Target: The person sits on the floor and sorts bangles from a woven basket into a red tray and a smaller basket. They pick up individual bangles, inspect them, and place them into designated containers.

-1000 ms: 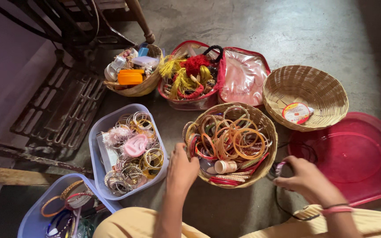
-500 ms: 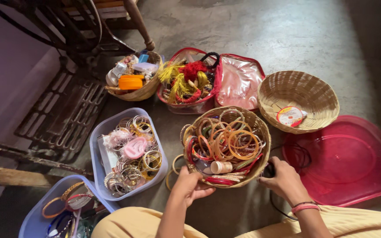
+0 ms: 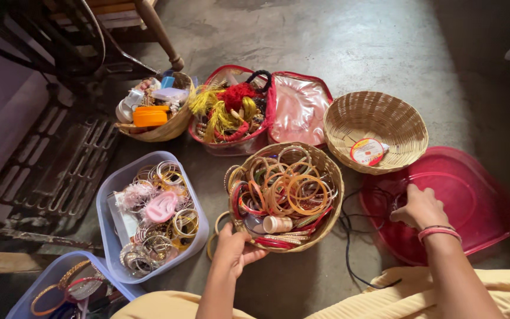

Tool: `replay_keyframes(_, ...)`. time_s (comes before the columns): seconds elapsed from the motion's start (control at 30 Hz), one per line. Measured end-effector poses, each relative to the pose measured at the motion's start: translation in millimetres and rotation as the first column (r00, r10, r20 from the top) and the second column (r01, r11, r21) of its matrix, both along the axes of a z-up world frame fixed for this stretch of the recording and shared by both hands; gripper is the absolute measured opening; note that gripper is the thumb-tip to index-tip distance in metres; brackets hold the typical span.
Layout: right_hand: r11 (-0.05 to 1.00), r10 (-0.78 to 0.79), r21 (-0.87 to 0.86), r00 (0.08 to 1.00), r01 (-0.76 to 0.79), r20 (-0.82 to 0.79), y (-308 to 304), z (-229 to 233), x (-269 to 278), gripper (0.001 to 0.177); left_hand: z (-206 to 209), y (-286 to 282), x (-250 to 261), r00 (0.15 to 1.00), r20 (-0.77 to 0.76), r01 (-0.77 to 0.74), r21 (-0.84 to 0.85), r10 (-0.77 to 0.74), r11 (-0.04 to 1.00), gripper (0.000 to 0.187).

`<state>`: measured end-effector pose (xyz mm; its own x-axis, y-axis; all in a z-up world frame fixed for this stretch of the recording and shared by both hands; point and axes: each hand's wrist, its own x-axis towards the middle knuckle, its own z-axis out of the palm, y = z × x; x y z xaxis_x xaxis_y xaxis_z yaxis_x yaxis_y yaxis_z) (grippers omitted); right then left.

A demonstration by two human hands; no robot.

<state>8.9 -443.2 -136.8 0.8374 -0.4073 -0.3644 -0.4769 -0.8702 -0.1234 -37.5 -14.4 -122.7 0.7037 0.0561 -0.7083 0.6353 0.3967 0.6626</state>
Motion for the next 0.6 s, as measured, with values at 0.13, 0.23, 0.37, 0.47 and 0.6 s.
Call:
replay_keyframes(0.13, 0.994, 0.037, -0.104, 0.979, -0.016, 0.199, 26, 23, -7, 0.076, 0, 1, 0, 1.0, 0.0, 0.015, 0.028, -0.015, 1.0, 0.052)
replay_keyframes(0.23, 0.961, 0.203, -0.238, 0.944, -0.141, 0.261, 44, 18, -7, 0.056, 8, 2, 2, 0.999, -0.016, 0.04, 0.062, -0.039, 0.997, 0.053)
replay_keyframes(0.37, 0.916, 0.358, -0.306, 0.874, -0.26, 0.328, 63, -15, -15, 0.056, 21, 7, 3, 0.998, -0.036, 0.055, 0.131, -0.051, 0.99, 0.059)
replay_keyframes(0.47, 0.893, 0.443, -0.278, 0.795, -0.353, 0.415, 66, -49, -13, 0.039, 24, 11, -1, 1.0, -0.022, 0.016, 0.112, -0.014, 0.994, 0.067)
replay_keyframes(0.6, 0.871, 0.468, -0.169, 0.674, -0.462, 0.572, 65, -66, -15, 0.006, 22, 14, 2, 0.999, -0.014, 0.031, 0.112, -0.029, 0.993, 0.068)
